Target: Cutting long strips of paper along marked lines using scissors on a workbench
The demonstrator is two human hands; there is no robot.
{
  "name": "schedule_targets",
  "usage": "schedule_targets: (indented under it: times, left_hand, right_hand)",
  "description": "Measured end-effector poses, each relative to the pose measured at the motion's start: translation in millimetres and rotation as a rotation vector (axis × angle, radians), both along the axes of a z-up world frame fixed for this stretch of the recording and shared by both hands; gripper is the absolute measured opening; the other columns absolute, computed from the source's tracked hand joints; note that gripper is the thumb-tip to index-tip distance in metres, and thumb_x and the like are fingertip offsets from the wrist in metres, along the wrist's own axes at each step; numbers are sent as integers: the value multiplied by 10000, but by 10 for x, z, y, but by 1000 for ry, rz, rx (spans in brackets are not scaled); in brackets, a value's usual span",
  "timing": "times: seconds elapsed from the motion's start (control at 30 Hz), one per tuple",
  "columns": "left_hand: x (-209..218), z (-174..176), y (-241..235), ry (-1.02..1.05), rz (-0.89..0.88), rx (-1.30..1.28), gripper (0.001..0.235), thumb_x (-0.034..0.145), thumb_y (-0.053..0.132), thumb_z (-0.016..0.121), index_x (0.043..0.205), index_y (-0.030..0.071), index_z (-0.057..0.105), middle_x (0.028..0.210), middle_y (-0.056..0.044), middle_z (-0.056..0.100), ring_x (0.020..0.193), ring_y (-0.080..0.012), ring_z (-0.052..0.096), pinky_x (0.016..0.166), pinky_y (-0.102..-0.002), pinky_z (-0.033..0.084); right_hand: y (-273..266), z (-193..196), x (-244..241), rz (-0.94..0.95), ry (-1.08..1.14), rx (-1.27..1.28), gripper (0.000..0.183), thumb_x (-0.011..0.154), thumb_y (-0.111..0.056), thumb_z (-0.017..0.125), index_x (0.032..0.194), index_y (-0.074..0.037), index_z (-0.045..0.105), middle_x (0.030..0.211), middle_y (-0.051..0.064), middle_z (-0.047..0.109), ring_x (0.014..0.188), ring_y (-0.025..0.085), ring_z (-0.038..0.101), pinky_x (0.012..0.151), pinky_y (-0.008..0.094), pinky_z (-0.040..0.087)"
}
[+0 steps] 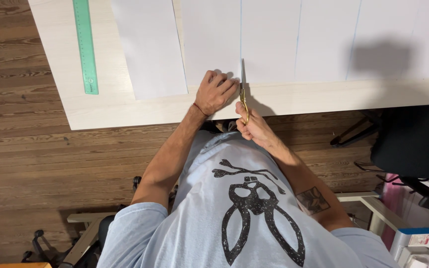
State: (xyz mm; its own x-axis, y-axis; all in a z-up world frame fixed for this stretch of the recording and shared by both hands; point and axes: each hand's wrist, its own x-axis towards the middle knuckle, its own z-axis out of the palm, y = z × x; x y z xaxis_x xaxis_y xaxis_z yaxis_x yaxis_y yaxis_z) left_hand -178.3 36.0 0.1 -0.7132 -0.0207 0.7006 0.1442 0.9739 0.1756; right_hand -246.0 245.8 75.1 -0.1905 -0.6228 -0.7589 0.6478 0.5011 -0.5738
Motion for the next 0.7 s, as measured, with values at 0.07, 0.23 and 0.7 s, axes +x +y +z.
schedule_targets:
  times: [0.07, 0.23, 0.7]
  left_hand:
    - [9, 25, -10, 1, -6, -2, 337, 1266, 230, 525, 1087, 120, 788, 1030, -79, 684, 957, -303, 654, 838, -459, 498]
    - [32, 29, -19, -5, -17, -2, 313, 1257, 212, 538, 1096, 121, 791, 1025, -73, 680, 961, -300, 656, 845, -459, 501]
    - [41, 33, -29, 3, -44, 21, 266, 1220, 161, 599, 1037, 101, 783, 1007, -78, 687, 962, -304, 680, 836, -464, 507]
  right_hand:
    - [-43, 49, -24, -5, 5, -7, 626, 1250, -680, 482, 1277, -55, 487, 589, -54, 299, 449, 30, 237, 349, 170, 213]
    - [-109, 8, -54, -19, 30, -26, 605, 1261, -645, 500, 1263, -41, 493, 569, -51, 308, 441, 22, 237, 334, 167, 211]
    - [-319, 97, -306, -4, -12, -27, 670, 1235, -694, 508, 1306, -29, 468, 570, -80, 275, 422, 21, 236, 325, 169, 205]
